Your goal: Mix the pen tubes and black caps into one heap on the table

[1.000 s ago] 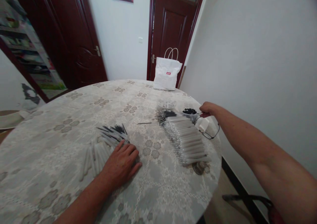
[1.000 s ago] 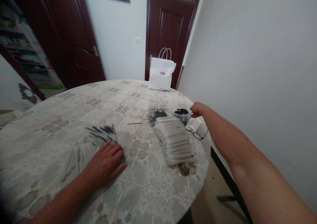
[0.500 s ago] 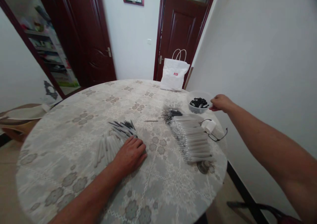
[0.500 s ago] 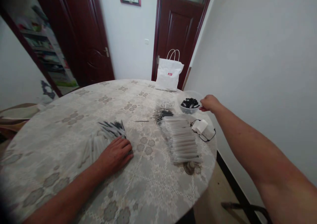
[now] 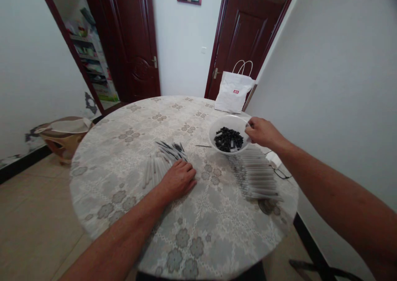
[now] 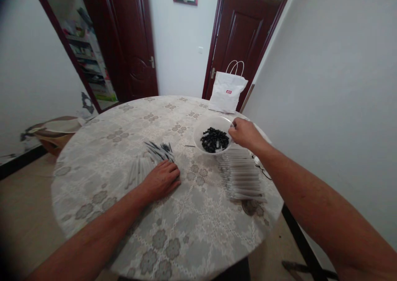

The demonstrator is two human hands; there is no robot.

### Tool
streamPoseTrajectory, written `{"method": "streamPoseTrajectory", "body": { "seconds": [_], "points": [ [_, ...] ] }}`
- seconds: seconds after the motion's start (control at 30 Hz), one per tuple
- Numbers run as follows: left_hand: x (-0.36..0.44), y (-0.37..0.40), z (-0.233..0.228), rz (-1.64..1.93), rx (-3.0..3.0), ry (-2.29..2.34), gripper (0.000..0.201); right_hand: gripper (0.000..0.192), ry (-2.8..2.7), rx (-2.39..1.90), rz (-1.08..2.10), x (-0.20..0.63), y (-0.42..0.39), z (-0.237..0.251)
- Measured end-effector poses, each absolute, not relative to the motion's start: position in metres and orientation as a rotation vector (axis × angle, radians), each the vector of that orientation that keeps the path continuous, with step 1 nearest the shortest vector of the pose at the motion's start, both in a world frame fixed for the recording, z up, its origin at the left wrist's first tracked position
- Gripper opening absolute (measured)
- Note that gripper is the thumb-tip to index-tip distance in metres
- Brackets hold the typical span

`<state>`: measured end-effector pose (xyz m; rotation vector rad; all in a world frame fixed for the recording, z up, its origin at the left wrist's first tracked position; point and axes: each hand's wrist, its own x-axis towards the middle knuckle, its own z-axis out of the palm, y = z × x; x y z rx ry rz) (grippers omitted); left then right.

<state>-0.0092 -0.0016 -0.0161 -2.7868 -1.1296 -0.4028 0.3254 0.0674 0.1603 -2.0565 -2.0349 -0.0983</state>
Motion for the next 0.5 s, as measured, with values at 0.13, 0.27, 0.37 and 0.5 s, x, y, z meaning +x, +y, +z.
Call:
{"method": "streamPoseTrajectory", "body": {
  "seconds": [0.13, 0.27, 0.37, 0.5],
  "points": [
    [-0.011, -0.002, -0.016, -0.458, -2.785, -1.176, 0.013, 0.020, -2.194, -1.998, -0.349, 0.289, 0.060, 0.137],
    [-0.011, -0.003, -0.016, -0.511, -2.774, -1.224, 0.018, 0.024, -2.295, -2.006, -0.506, 0.259, 0.048, 0.118],
    [-0.011, -0.004, -0.017, -0.526, -2.755, -1.264, 0.023, 0.021, -2.390, -1.953, -0.595, 0.241, 0.037, 0.107],
    [-0.012, -0.004, -0.018, -0.537, -2.758, -1.274, 0.031, 0.017, -2.453, -1.860, -0.693, 0.227, 0.027, 0.100]
  ]
}}
